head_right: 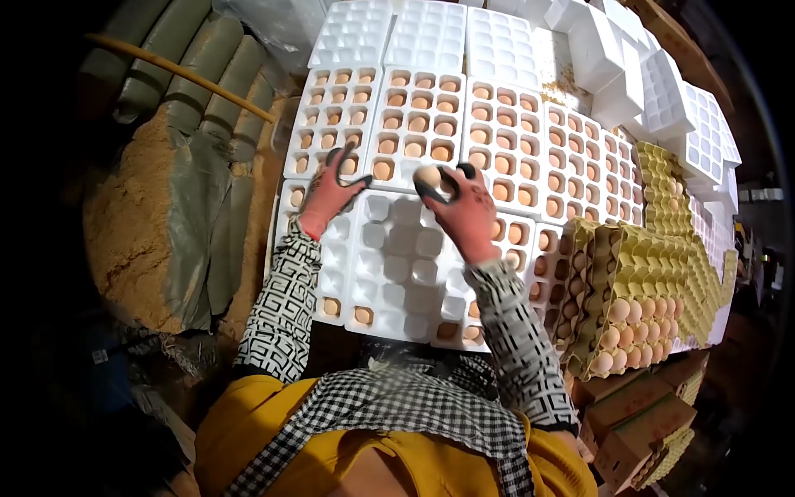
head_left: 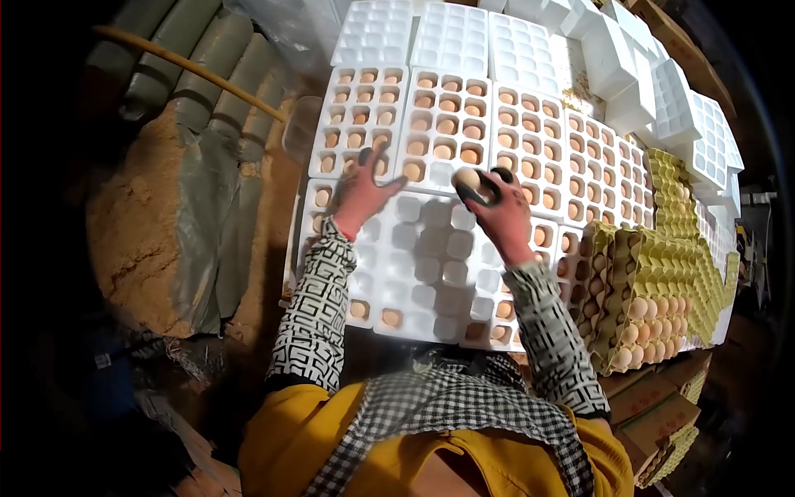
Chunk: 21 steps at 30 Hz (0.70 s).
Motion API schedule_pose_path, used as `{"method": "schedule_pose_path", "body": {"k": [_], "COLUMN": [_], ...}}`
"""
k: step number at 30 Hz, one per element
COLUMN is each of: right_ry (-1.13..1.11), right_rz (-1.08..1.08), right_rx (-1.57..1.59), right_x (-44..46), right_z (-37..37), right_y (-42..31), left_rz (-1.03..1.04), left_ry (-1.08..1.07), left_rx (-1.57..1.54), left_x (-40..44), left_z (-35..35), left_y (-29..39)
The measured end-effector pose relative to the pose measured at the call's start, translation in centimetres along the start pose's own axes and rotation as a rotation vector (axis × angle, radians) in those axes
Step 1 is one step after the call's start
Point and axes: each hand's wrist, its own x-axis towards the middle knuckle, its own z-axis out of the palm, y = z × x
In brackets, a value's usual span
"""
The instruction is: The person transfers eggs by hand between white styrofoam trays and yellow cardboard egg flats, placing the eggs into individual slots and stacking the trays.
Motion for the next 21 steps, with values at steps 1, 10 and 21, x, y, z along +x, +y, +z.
{"method": "schedule_pose_path", "body": {"k": [1,10,21], "right_ry": [0.023,0.125,-0.128], "right_rz": [0.015,-0.232,-0.411], "right_rx": [-0.076,0.053,0.211], "right_x": [1.0,-1.5,-8.6], "right_z": [2.0,5.6,-3.4], "right_y": [0.3,-1.5,-1.1], "left_rz": [0.115,0.069,0.368], "left_ry": [0.107,0.627,0.179], "left_rx": [-0.227,-0.483,0.213], "left_x": [0.0,-3.9,-3.3], "left_z": [0.2,0.1,3.7], "left_y": [-1.3,-4.5,-5.4]}}
